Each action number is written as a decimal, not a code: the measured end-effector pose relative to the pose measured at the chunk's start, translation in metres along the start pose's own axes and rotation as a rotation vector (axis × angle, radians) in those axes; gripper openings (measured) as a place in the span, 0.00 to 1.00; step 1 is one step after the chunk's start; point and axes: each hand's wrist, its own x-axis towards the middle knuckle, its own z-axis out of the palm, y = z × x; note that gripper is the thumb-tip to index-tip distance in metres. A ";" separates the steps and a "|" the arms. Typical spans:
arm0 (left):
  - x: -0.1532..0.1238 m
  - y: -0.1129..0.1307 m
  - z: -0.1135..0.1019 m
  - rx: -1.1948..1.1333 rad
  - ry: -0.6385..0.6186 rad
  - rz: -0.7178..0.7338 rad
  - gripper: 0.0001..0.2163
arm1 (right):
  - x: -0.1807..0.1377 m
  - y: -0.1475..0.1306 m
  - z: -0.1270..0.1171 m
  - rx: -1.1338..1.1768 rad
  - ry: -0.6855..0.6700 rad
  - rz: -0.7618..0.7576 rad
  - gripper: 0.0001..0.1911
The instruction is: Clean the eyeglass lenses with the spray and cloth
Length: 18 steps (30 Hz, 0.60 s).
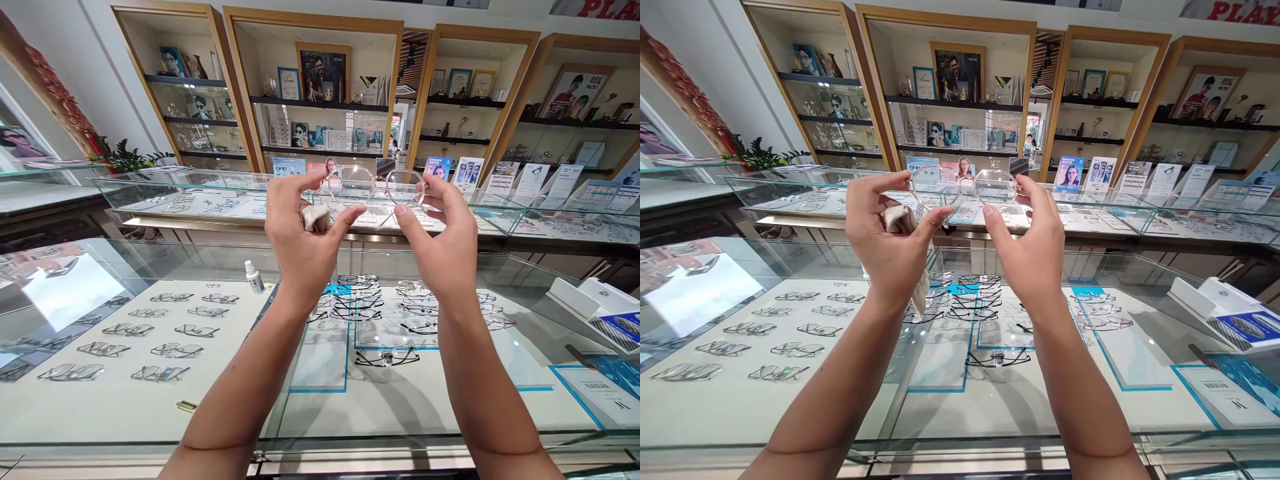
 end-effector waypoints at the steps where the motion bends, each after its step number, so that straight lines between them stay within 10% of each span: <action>1: 0.000 -0.001 0.000 -0.016 -0.006 -0.015 0.29 | 0.000 0.000 0.000 0.000 -0.001 -0.005 0.29; 18: -0.010 -0.016 0.019 -0.102 0.013 -0.083 0.33 | 0.001 -0.012 0.011 -0.147 0.132 -0.216 0.27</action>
